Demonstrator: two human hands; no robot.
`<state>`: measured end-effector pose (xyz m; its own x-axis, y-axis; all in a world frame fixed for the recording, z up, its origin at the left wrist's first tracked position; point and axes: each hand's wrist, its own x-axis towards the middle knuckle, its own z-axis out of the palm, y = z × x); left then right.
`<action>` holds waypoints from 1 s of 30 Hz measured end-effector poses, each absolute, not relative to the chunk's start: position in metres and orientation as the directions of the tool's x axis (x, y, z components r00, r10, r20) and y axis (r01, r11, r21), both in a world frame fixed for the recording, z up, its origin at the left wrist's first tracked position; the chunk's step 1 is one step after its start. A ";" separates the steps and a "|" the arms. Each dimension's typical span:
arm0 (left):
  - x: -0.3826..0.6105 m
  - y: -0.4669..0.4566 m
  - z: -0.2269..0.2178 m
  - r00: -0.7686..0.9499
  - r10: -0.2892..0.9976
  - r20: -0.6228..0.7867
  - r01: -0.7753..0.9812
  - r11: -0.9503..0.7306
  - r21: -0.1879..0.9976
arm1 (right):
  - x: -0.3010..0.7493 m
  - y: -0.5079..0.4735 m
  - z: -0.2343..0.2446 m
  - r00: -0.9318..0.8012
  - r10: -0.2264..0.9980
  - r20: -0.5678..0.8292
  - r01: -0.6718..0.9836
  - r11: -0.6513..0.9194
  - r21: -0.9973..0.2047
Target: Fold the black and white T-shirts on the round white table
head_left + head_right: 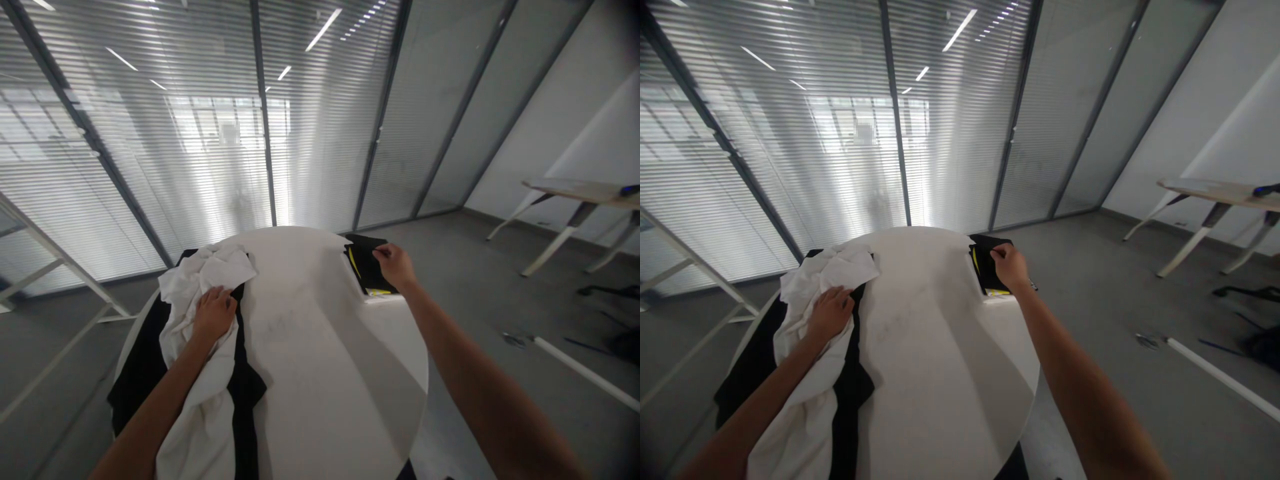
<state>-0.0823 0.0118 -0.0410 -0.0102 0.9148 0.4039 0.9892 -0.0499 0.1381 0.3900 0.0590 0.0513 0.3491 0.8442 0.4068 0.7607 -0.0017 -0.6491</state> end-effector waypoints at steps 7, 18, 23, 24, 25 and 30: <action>-0.060 0.011 -0.013 -0.003 0.855 0.518 0.905 -0.218 0.365 | 0.374 0.034 0.136 0.182 0.914 0.362 -0.216 0.397 -0.892; 0.052 -0.029 0.070 0.372 0.814 0.446 0.521 -0.581 0.625 | 0.276 -0.017 0.155 -0.104 0.977 0.185 -0.375 0.134 -0.917; 0.021 -0.017 0.069 0.074 0.903 0.423 0.496 -0.401 0.770 | 0.274 -0.017 0.136 -0.134 0.985 0.107 -0.350 0.054 -0.935; 0.012 -0.014 0.066 0.002 0.904 0.427 0.492 -0.373 0.787 | 0.276 -0.016 0.132 -0.141 0.987 0.073 -0.328 0.023 -0.944; 0.005 -0.010 0.062 -0.050 0.901 0.431 0.496 -0.352 0.794 | 0.277 -0.015 0.127 -0.144 0.989 0.033 -0.298 -0.011 -0.955; -0.017 0.002 0.025 -0.087 0.934 0.346 0.702 -0.189 0.687 | 0.277 -0.012 0.106 -0.216 0.968 -0.131 -0.119 -0.159 -0.980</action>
